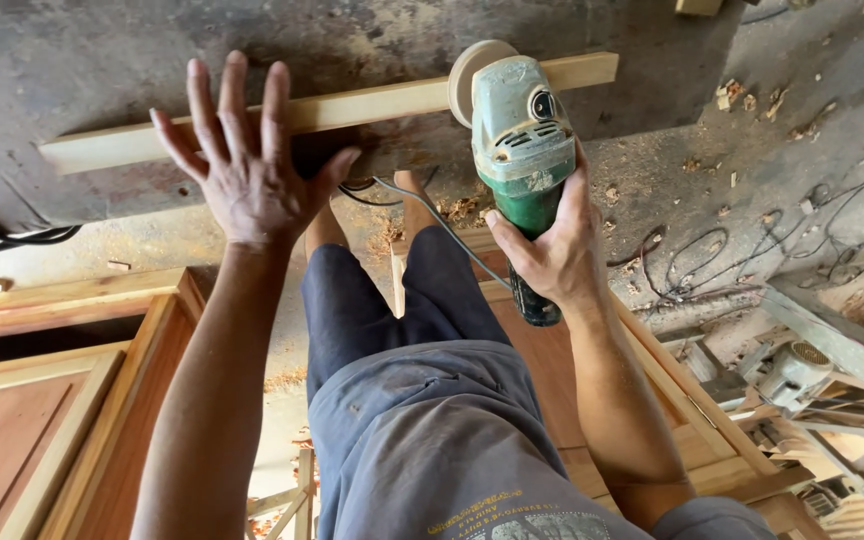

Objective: The recorder is using an angle grinder with a sanding disc to sand the surface and edges of thin wooden slats on a workbench.

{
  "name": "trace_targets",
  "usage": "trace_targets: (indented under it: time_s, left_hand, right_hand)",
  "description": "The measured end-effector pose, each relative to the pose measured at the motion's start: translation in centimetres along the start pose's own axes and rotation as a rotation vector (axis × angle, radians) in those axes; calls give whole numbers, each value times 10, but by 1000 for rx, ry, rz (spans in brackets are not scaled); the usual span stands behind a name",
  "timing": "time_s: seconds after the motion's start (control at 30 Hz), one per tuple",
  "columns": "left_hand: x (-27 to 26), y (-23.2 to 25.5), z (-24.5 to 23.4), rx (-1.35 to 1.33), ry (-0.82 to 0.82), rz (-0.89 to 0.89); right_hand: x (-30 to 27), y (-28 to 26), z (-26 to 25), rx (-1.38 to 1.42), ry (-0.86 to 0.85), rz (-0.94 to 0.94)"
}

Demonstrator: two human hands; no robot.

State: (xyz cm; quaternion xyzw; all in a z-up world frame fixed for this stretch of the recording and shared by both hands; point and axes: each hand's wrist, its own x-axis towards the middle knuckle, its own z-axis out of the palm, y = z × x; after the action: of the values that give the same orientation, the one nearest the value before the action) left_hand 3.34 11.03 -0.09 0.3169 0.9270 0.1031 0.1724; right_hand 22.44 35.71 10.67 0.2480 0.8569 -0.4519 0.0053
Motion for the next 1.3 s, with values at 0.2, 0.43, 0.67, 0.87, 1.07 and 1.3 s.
trace_targets:
  time_s: [0.2, 0.43, 0.67, 0.87, 1.07, 1.3]
  left_hand:
    - [-2, -6, 7, 75, 98, 57]
    - [-3, -10, 15, 125, 190, 75]
    - [-3, -8, 11, 139, 202, 76]
    - [0, -1, 2, 157, 203, 87]
    - [35, 37, -7, 123, 196, 368]
    - [51, 93, -83, -887, 380, 7]
  right_hand:
    - [-5, 25, -27, -32, 36, 66]
    - [-9, 57, -50, 7, 62, 59]
    - [-16, 98, -68, -1, 101, 18]
    - [-21, 117, -90, 42, 180, 91]
    - [-57, 126, -115, 207, 271, 130]
    - [-92, 106, -132, 279, 346, 154]
